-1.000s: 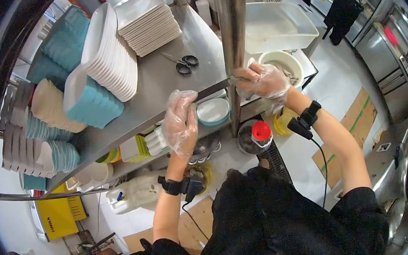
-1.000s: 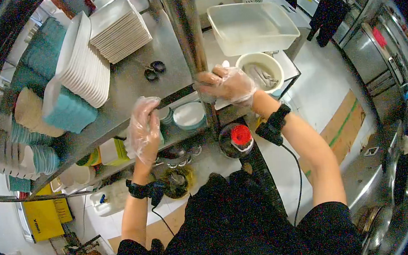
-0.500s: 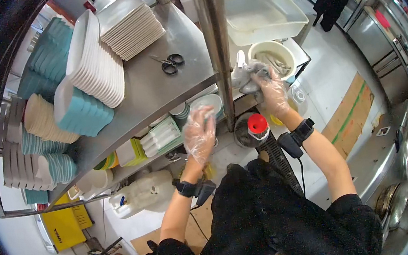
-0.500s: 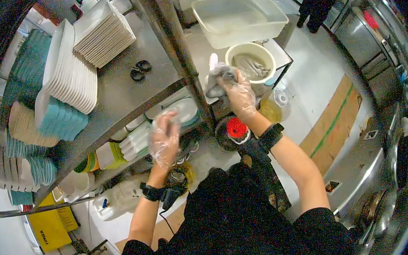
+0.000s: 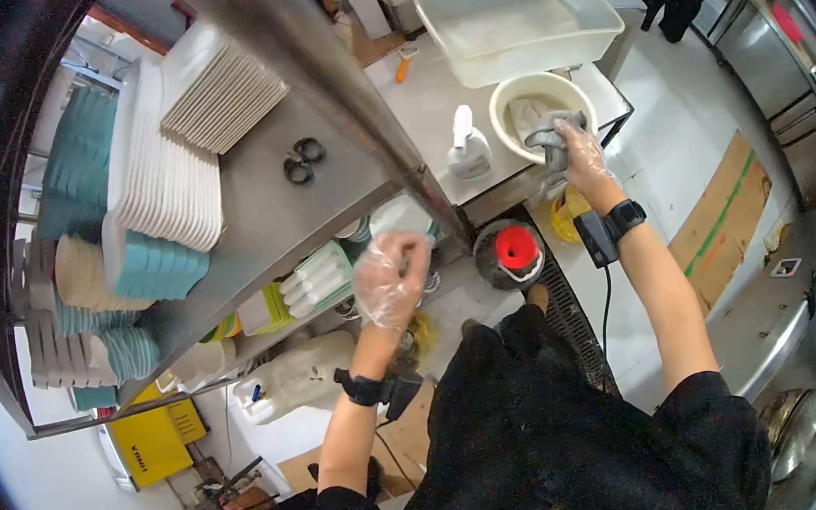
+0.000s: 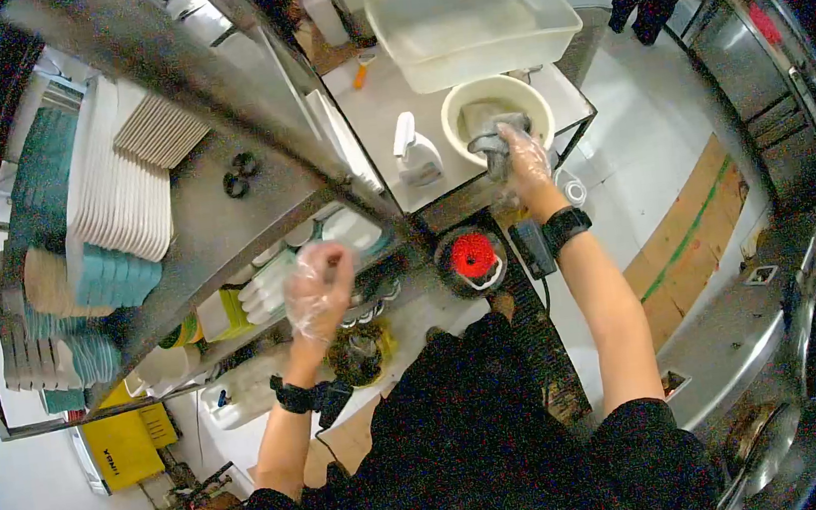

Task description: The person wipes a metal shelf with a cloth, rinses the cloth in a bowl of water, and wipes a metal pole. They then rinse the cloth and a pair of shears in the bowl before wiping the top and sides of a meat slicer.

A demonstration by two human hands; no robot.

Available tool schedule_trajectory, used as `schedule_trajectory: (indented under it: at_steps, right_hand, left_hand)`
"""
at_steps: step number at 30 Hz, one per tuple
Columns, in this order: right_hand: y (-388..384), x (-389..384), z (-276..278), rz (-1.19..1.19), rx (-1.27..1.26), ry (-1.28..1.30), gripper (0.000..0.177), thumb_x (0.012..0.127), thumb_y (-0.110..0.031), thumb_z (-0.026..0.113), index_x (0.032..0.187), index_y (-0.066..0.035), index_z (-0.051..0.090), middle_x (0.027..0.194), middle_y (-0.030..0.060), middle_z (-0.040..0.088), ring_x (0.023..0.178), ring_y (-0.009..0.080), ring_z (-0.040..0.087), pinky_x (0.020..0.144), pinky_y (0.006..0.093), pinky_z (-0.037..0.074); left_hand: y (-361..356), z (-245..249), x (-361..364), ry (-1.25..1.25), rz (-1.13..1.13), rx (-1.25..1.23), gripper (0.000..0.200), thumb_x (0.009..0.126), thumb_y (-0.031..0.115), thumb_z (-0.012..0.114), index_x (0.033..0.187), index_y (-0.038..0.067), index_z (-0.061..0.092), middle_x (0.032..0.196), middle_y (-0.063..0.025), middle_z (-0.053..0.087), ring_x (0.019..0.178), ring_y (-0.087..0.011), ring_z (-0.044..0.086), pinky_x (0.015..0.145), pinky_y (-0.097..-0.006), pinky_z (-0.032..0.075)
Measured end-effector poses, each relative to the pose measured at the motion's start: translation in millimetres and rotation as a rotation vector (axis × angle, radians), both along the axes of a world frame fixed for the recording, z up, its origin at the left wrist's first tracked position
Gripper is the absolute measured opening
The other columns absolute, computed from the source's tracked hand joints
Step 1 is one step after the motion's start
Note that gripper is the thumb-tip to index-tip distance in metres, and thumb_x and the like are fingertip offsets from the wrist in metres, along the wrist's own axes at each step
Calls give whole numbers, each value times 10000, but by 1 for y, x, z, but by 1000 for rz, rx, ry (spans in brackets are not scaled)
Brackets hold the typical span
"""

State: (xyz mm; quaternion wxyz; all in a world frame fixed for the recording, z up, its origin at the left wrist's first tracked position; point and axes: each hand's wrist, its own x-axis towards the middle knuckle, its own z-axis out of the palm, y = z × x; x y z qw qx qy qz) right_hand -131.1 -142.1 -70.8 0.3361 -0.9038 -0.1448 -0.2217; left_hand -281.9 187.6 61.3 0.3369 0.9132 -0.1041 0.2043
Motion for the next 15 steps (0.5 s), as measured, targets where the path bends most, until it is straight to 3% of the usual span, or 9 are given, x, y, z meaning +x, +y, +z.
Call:
schedule_trajectory:
  at_steps: [1, 2, 4, 6, 10, 11, 13, 14, 15]
  right_hand:
    - [-13, 12, -8, 11, -71, -31, 515, 712, 79, 590, 1208, -56, 551, 1169, 213, 624, 1102, 420, 561, 948, 461, 436]
    - [-26, 25, -13, 21, -144, -64, 511, 724, 75, 582, 1215, -59, 547, 1159, 209, 628, 1102, 422, 559, 959, 468, 426]
    - [-42, 50, -29, -13, -168, 35, 519, 731, 78, 565, 1228, -70, 541, 1166, 203, 628, 1116, 432, 548, 967, 465, 423]
    - [-50, 83, -50, -58, 1028, 499, 505, 734, 75, 558, 1215, -77, 546, 1179, 205, 625, 1139, 432, 533, 987, 453, 417]
    - [-70, 128, -62, -94, 852, 523, 616, 758, -31, 666, 1347, -54, 485, 1243, 201, 603, 1178, 372, 549, 1015, 445, 408]
    - [-51, 114, 5, -273, 1074, 735, 696, 771, -177, 716, 1394, -37, 441, 1309, 233, 547, 1243, 342, 506, 1005, 426, 427]
    - [-65, 135, -34, -238, 555, 657, 721, 775, -267, 706, 1398, -29, 431, 1311, 243, 540, 1217, 356, 525, 959, 410, 463]
    - [-55, 128, -29, -331, 50, 316, 635, 796, -252, 671, 1355, -25, 471, 1225, 211, 606, 1075, 360, 606, 892, 421, 495]
    - [-55, 125, -46, -202, -51, 285, 580, 798, -229, 655, 1320, -30, 499, 1180, 196, 627, 1028, 360, 620, 892, 428, 494]
  left_hand:
    - [-9, -13, -1, 88, -2, 18, 66, 838, 128, 685, 862, 109, 626, 834, -90, 652, 716, -276, 636, 621, -369, 504]
    - [-16, -30, 0, 165, 8, 40, 78, 877, 184, 669, 885, 108, 656, 892, -73, 667, 660, -211, 630, 609, -309, 500]
    - [-37, -42, 1, 273, -9, 49, 110, 888, 213, 654, 903, 104, 662, 880, -72, 667, 670, -221, 636, 620, -329, 507]
    - [-55, -59, 6, 359, -34, -27, 126, 898, 208, 635, 940, 94, 666, 909, -96, 665, 707, -236, 640, 636, -338, 512]
    - [-89, -80, 18, 424, -51, -41, 121, 896, 182, 633, 950, 77, 658, 930, -103, 660, 739, -245, 650, 654, -329, 521]
    - [-96, -80, 21, 427, -49, -66, 114, 893, 177, 640, 953, 82, 656, 918, -100, 658, 729, -242, 651, 652, -329, 524]
    - [-105, -86, 25, 433, -26, -47, 112, 891, 175, 643, 956, 85, 656, 909, -99, 656, 727, -241, 652, 650, -332, 524]
    - [-109, -89, 26, 434, -11, -30, 110, 890, 173, 645, 959, 88, 656, 900, -99, 654, 725, -239, 654, 648, -334, 524]
    - [-112, -90, 26, 442, -5, -31, 110, 890, 173, 645, 959, 88, 656, 900, -99, 654, 725, -239, 654, 648, -334, 524]
